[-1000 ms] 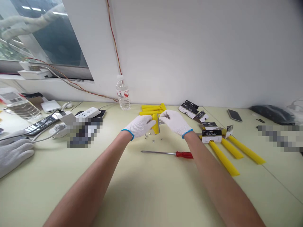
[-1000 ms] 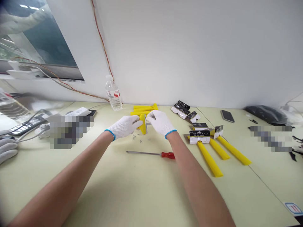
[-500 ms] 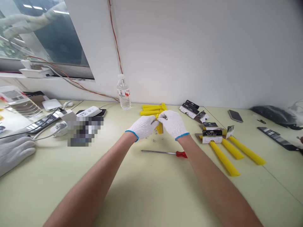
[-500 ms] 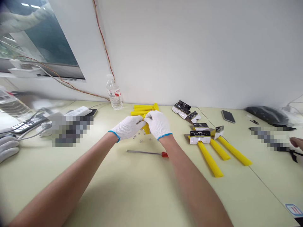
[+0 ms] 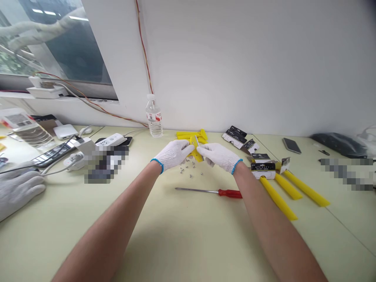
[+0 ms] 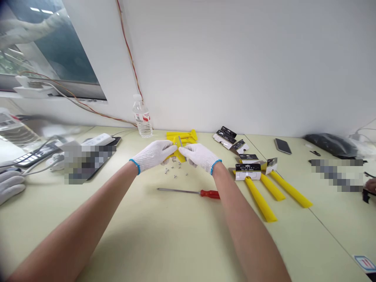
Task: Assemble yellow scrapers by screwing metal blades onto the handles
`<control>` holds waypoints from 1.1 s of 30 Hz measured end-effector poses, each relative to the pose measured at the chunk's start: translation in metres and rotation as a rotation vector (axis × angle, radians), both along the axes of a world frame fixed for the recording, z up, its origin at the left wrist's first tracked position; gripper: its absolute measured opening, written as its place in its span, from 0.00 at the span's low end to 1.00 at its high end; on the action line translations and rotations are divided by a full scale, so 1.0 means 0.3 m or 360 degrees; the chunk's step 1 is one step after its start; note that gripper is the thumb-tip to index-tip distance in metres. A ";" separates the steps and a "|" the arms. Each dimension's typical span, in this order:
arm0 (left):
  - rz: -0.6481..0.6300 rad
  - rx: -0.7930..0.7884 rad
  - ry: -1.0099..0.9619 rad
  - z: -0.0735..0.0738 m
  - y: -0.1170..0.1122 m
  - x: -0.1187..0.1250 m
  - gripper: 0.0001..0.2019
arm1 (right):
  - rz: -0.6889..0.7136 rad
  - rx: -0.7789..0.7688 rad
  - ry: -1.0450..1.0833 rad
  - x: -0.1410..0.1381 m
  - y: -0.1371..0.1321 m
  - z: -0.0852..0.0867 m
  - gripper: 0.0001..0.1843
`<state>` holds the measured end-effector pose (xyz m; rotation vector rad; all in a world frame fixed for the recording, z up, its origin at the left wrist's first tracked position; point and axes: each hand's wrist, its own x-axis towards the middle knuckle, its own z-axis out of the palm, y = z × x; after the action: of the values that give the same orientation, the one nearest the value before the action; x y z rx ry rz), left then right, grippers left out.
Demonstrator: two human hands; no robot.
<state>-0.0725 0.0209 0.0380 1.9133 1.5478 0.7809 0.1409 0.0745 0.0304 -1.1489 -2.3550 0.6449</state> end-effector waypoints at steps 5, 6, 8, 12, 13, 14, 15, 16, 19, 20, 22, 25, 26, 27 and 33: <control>0.0011 -0.0019 0.0006 -0.003 0.002 -0.009 0.17 | 0.0002 -0.0262 -0.0073 -0.028 -0.039 0.016 0.32; 0.0025 -0.0010 0.0024 -0.006 0.004 -0.009 0.17 | -0.0008 -0.0304 -0.0079 -0.033 -0.047 0.018 0.27; 0.0052 0.0005 0.0049 -0.011 0.009 -0.011 0.18 | -0.0031 -0.0376 -0.0079 -0.042 -0.060 0.020 0.23; 0.0095 0.0060 0.0118 -0.023 0.019 -0.016 0.17 | -0.0106 -0.0470 -0.0040 -0.052 -0.070 0.022 0.23; 0.0117 0.0096 0.0133 -0.025 0.020 -0.016 0.16 | -0.0128 -0.0486 -0.0024 -0.052 -0.070 0.022 0.23; 0.0141 0.0146 0.0148 -0.026 0.021 -0.015 0.16 | -0.0149 -0.0499 -0.0007 -0.052 -0.069 0.022 0.23; 0.0157 0.0211 0.0169 -0.026 0.021 -0.014 0.17 | -0.0170 -0.0510 0.0012 -0.051 -0.067 0.021 0.23; 0.0161 0.0283 0.0201 -0.026 0.021 -0.011 0.20 | -0.0190 -0.0518 0.0032 -0.050 -0.065 0.020 0.23; 0.0105 0.0456 0.0394 -0.025 0.018 0.004 0.27 | -0.0246 -0.0533 0.0088 -0.043 -0.058 0.015 0.24; 0.0094 0.0493 0.0479 -0.026 0.018 0.011 0.28 | -0.0261 -0.0537 0.0102 -0.041 -0.056 0.014 0.24; 0.0113 0.0560 0.0648 -0.033 0.017 0.026 0.30 | -0.0281 -0.0545 0.0117 -0.038 -0.053 0.014 0.24; 0.0198 0.0646 0.0865 -0.046 0.016 0.053 0.29 | -0.0285 -0.0555 0.0107 -0.037 -0.051 0.020 0.24; 0.0229 0.0650 0.0926 -0.049 0.015 0.063 0.28 | -0.0281 -0.0557 0.0098 -0.037 -0.052 0.023 0.24; 0.0260 0.0641 0.0982 -0.051 0.014 0.071 0.25 | -0.0275 -0.0557 0.0089 -0.038 -0.053 0.025 0.24; 0.0325 0.0666 0.1105 -0.065 0.007 0.093 0.15 | -0.0232 -0.0410 0.0063 -0.038 -0.056 0.034 0.24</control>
<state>-0.0445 0.0231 0.0184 2.5398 2.1433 0.5769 0.1294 0.0578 0.0405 -1.3884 -2.1762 0.9296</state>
